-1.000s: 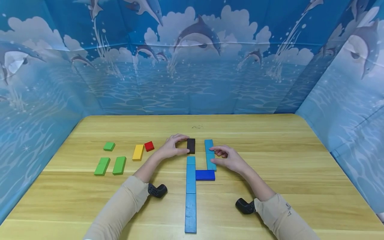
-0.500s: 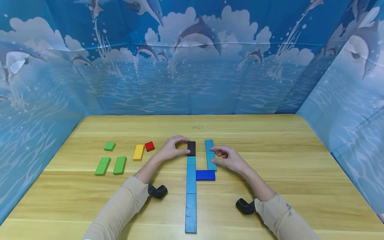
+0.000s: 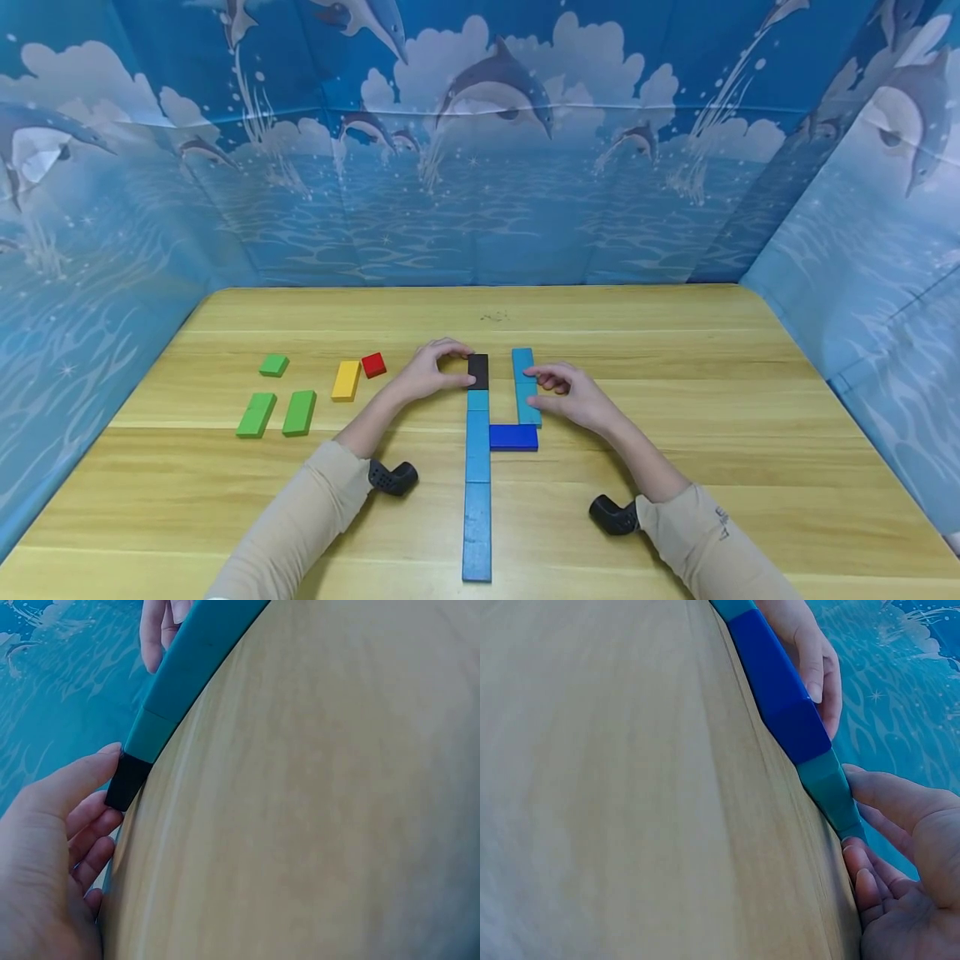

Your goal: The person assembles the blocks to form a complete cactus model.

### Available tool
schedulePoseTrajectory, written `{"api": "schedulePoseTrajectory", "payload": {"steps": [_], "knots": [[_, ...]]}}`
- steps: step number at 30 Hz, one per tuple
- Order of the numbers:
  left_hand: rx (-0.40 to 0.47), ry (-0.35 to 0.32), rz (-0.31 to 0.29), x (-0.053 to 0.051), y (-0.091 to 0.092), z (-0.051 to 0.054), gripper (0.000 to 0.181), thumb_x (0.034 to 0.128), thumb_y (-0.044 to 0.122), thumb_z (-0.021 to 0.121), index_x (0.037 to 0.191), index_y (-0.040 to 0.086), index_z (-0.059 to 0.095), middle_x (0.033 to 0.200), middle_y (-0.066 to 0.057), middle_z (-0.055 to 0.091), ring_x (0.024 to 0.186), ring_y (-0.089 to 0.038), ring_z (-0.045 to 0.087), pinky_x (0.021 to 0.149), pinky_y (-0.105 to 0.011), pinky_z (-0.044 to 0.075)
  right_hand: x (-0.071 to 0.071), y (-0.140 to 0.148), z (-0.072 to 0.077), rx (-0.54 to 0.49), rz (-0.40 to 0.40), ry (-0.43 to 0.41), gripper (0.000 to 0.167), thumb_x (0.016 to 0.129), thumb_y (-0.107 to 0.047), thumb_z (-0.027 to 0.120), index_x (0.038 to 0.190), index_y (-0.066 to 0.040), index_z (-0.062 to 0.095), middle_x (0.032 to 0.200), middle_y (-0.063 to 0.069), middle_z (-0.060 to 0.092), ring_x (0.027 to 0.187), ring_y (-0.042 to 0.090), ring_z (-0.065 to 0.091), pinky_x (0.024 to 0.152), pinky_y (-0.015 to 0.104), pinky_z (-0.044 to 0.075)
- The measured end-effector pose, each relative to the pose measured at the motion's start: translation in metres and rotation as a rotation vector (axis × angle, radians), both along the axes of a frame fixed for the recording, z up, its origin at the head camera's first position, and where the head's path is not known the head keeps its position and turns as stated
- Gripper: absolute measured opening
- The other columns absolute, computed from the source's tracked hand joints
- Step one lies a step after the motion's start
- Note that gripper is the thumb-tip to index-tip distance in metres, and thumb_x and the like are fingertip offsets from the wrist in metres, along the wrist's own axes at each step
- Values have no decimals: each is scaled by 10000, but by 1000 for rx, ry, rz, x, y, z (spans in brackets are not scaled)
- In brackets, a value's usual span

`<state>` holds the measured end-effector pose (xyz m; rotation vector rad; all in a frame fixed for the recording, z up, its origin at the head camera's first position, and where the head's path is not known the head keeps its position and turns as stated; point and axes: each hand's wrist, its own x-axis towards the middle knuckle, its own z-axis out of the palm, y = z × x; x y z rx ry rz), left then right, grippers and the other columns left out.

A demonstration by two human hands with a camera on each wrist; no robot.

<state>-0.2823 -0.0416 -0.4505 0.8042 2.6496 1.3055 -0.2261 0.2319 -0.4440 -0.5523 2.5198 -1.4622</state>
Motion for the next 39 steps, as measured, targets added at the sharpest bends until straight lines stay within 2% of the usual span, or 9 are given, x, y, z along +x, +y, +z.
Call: {"api": "schedulePoseTrajectory", "payload": {"steps": [10, 21, 27, 29, 33, 39], "knots": [[-10, -1, 1, 1, 0, 2, 431, 749, 269, 753, 1135, 127, 622, 1091, -8, 597, 1070, -181, 488, 994, -408, 237, 0, 0, 1, 0, 2, 1, 428, 831, -187, 675, 1215, -39, 561, 1015, 122, 514, 899, 249, 430, 719, 226, 383], [-5, 38, -3, 1, 1, 0, 425, 749, 274, 751, 1127, 123, 629, 1073, -8, 605, 1050, -183, 502, 984, -424, 244, 0, 1, 0, 8, 7, 11, 428, 836, -199, 669, 1222, -50, 558, 1017, 115, 514, 892, 242, 430, 716, 232, 383], [129, 3, 0, 3, -3, 2, 475, 778, 208, 732, 1198, 52, 573, 1114, -73, 586, 1060, -210, 491, 946, -379, 360, 0, 1, 1, 13, 1, -1, 434, 836, -206, 670, 1226, -54, 557, 1020, 113, 514, 894, 239, 430, 720, 237, 386], [161, 6, 3, 5, -6, 6, 492, 782, 201, 728, 1211, 34, 555, 1129, -98, 575, 1063, -228, 480, 927, -386, 387, 1, 0, 1, 13, -1, -5, 435, 835, -205, 670, 1227, -54, 556, 1021, 114, 512, 893, 241, 428, 720, 237, 386], [163, 18, 19, 10, -21, 19, 534, 781, 212, 729, 1240, 27, 528, 1171, -128, 547, 1085, -281, 452, 938, -432, 364, 1, 0, 2, 7, 2, -3, 435, 836, -199, 669, 1228, -49, 555, 1024, 119, 511, 891, 242, 427, 718, 236, 385], [93, 22, 59, 18, -58, 33, 600, 780, 244, 730, 1289, 42, 484, 1232, -125, 509, 1144, -325, 416, 969, -489, 327, 1, 1, 1, 0, 9, -3, 433, 838, -194, 667, 1229, -47, 552, 1034, 122, 510, 894, 242, 429, 720, 237, 385]]}}
